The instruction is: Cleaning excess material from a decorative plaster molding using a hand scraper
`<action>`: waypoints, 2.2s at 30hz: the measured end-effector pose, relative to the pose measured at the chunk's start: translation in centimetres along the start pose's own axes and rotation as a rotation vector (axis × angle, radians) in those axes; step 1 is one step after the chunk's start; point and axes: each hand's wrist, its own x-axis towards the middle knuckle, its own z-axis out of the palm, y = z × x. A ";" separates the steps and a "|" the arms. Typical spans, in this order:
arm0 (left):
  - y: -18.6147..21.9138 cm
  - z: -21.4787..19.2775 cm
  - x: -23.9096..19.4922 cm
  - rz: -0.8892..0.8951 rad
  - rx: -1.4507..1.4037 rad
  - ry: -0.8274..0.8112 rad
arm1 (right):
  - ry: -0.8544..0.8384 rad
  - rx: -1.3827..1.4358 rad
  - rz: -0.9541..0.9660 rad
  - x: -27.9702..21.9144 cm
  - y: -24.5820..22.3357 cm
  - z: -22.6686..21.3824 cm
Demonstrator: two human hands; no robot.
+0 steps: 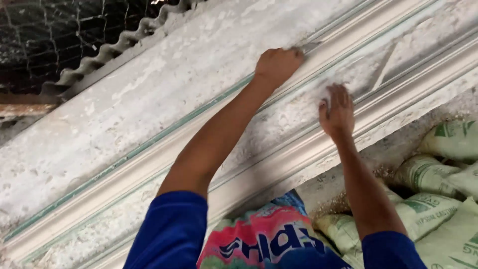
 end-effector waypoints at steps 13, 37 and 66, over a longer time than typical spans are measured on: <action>-11.0 -13.4 -34.3 -0.584 -0.205 -0.099 | -0.093 0.081 0.036 0.2 -0.6 0.4; 2.7 -4.4 -7.1 -0.092 0.538 -0.202 | 0.093 0.325 -0.090 13.3 42.0 -1.6; 8.0 -5.4 8.6 -0.425 -0.005 -0.149 | 0.054 0.197 0.069 14.1 45.4 -1.6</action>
